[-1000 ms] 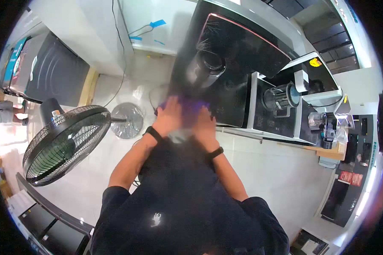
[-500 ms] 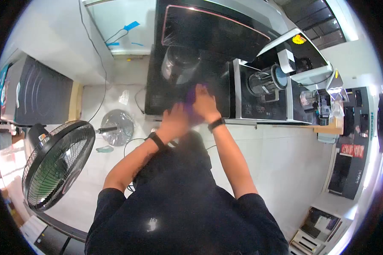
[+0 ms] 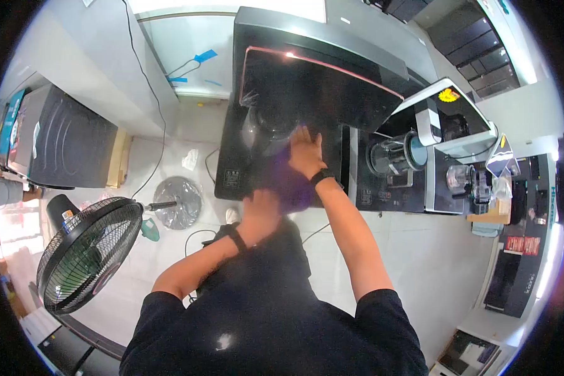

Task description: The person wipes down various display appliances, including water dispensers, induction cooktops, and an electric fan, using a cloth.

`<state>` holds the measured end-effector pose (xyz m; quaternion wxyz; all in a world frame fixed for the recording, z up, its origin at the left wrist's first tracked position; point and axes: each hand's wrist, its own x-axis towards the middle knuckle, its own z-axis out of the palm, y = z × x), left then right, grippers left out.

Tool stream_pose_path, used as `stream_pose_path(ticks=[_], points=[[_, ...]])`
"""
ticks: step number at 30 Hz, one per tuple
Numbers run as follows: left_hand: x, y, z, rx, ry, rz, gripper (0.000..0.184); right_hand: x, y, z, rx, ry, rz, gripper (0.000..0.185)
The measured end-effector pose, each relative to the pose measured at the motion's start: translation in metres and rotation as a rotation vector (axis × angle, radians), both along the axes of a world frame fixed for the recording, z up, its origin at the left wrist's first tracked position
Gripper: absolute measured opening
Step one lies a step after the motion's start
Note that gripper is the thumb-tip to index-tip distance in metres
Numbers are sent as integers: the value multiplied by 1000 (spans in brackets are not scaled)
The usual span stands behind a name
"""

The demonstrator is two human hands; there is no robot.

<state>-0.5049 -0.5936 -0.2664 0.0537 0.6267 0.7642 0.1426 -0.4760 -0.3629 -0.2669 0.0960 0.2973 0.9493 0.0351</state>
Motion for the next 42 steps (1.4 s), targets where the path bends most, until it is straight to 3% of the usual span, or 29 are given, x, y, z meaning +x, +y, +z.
stream_pose_path(ticks=[3, 6, 9, 15, 17, 20, 23, 29, 32, 38, 42], points=[[1, 3, -5, 50, 81, 12, 52, -9, 10, 4, 6, -43, 34, 69], [4, 9, 11, -63, -131, 28, 55, -9, 16, -7, 33, 4, 73, 66], [4, 19, 23, 169, -128, -104, 58, -11, 21, -10, 47, 88, 97, 57], [13, 38, -21, -19, -29, -69, 57, -9, 13, -22, 172, 192, 102, 36], [9, 41, -12, -76, -7, -58, 54, -10, 0, -4, 161, 185, 63, 33], [4, 36, -9, -65, -69, -41, 50, -16, -18, 12, -44, -94, -89, 55], [-1, 33, 10, -91, -171, -16, 46, 5, -50, -17, 409, 76, -21, 44], [-7, 16, 5, -73, -151, -109, 39, 33, -82, -19, 168, 129, -75, 49], [-10, 16, 3, -83, -155, -139, 37, 63, -98, -27, 154, 150, -75, 51], [15, 34, -1, 23, -212, -142, 40, 122, -113, -21, 146, 45, -331, 55], [36, 49, -6, 22, -181, -183, 41, 134, -95, -10, 81, 5, -287, 58]])
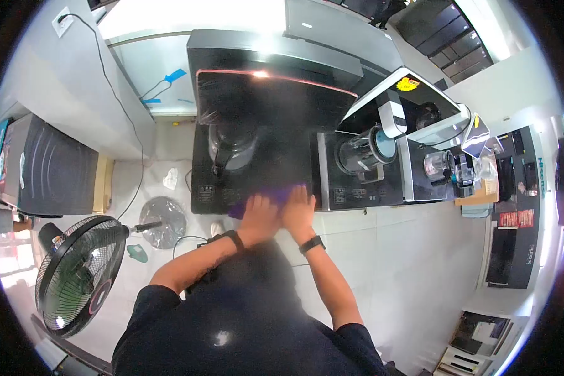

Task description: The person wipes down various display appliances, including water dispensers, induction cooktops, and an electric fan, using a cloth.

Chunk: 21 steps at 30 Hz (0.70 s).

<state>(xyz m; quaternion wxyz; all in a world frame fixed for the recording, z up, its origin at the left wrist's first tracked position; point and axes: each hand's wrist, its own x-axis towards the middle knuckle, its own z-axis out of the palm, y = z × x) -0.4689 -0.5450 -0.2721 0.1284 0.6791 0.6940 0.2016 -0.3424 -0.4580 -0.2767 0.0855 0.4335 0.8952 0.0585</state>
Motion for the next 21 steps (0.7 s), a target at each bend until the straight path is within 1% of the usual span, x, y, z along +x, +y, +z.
stream_pose_path(ticks=[2, 3, 6, 7, 8, 10, 11, 13, 16, 17, 18, 19, 20, 21], points=[[3, 4, 15, -150, -96, -46, 43, -2, 16, -9, 9, -38, 22, 64], [0, 6, 23, -228, -136, -67, 43, -6, 27, -13, 5, -21, 32, 65], [3, 3, -13, -129, -31, -93, 47, -20, 63, -20, 28, 66, 53, 65], [1, 1, -6, -180, 5, -137, 50, -24, 72, -21, 50, 106, 68, 66], [-1, 2, 2, -199, -54, -171, 50, -29, 81, -22, 74, 149, 89, 66], [-8, 15, 35, -230, -160, -217, 50, -39, 98, -31, 86, 177, 59, 66], [-9, 18, 34, -155, -73, -206, 49, -46, 108, -35, 93, 199, 49, 65], [-21, 13, 21, -33, 128, -218, 48, -52, 120, -26, 109, 154, 91, 65], [-17, 42, -11, -29, 175, -263, 50, -69, 126, -19, 71, 159, 51, 63], [-21, 51, -17, -25, 190, -196, 50, -65, 133, -20, 60, 146, 24, 63], [-26, 60, -21, -19, 206, -129, 51, -68, 139, -24, 64, 191, 41, 62], [-23, 68, -21, -13, 204, -48, 52, -67, 145, -29, 68, 219, 74, 62], [-18, 73, -20, 3, 190, -20, 52, -65, 148, -32, 70, 238, 124, 61], [-13, 76, -8, 12, 177, 21, 52, -62, 148, -17, 3, 243, 134, 58]])
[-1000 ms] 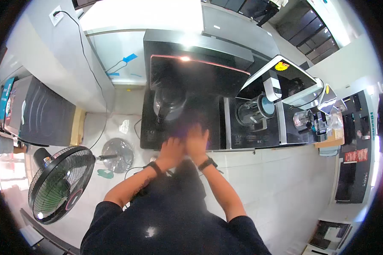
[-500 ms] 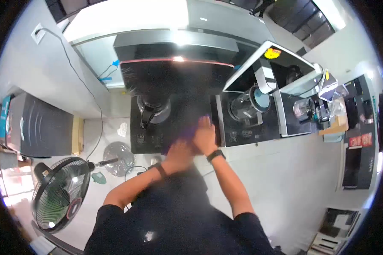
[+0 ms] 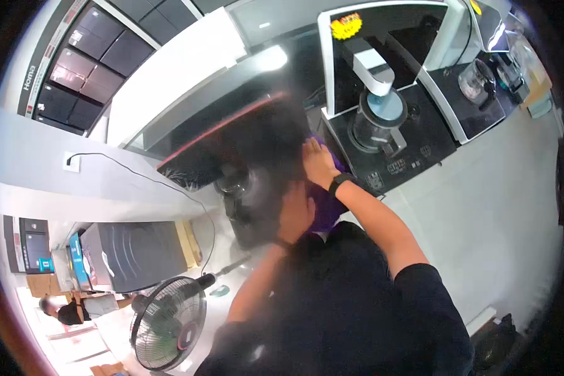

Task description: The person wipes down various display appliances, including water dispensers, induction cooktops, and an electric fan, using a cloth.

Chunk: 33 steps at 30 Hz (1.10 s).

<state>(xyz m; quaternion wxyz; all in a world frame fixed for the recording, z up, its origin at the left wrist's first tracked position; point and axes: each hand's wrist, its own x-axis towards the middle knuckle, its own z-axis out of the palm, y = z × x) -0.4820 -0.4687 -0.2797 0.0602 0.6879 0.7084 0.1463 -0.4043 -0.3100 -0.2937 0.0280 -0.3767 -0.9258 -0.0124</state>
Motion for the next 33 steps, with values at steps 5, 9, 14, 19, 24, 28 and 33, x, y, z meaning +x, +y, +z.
stream_pose_path(ticks=[5, 9, 14, 19, 24, 28, 33], points=[[14, 19, 9, -82, 98, 26, 45, 15, -13, 42, -96, -145, -25, 48], [26, 14, 31, -59, 204, 112, 42, 35, -65, 44, -177, -222, -19, 48], [20, 2, 13, 72, 383, 124, 40, 50, -73, 36, -350, -83, -6, 45], [33, 3, 1, 134, 253, 244, 39, 36, -44, -5, 340, 275, 43, 27], [45, 5, 3, -156, 62, 144, 66, 17, -3, -2, 210, 112, 47, 29], [47, 18, -6, -77, 80, 116, 57, 1, 19, -5, 131, 122, 25, 25], [60, 23, 5, 27, 47, 154, 50, 6, 35, -11, -25, 365, 68, 19]])
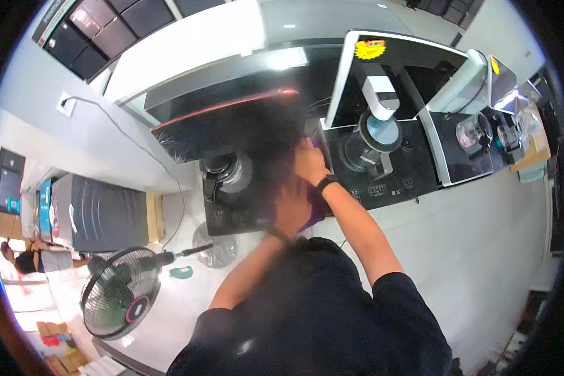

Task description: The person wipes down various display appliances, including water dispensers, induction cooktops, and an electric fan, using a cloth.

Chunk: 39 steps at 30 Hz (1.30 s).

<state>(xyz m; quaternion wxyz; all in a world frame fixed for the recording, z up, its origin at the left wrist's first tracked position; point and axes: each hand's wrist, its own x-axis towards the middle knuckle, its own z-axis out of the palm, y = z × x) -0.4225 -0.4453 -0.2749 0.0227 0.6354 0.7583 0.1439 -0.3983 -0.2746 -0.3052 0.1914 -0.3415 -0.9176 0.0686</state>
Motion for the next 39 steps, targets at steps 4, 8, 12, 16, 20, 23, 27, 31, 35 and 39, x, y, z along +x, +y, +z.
stream_pose_path(ticks=[4, 8, 12, 16, 20, 23, 27, 31, 35, 39], points=[[0, -14, -17, -66, -81, 26, 62, 10, 3, 16, 47, 107, 192, 21], [10, -15, -20, 40, -122, 48, 60, -6, 7, 25, -322, 84, 267, 34], [21, -11, -6, 77, -213, 82, 62, -36, 8, 6, -456, 147, 242, 28], [21, -4, -22, 181, -252, 64, 63, -63, -9, 23, -481, 70, 328, 24], [12, -2, -41, 103, -197, -26, 63, -59, -11, 33, -467, -28, 359, 25], [-7, 6, -30, 144, -345, -105, 62, -43, -7, 3, -432, 5, 322, 29], [-24, -13, -5, 138, -252, -157, 58, -39, -8, 4, -419, 109, 272, 31], [-45, -30, 4, 41, -231, -128, 52, -27, -4, -27, -283, 70, 223, 34], [-53, -51, -6, 71, -184, -17, 50, 4, -17, -19, 61, -102, 245, 44], [-58, -69, 1, 47, -163, 107, 50, 26, -42, -16, -130, 12, 74, 67]])
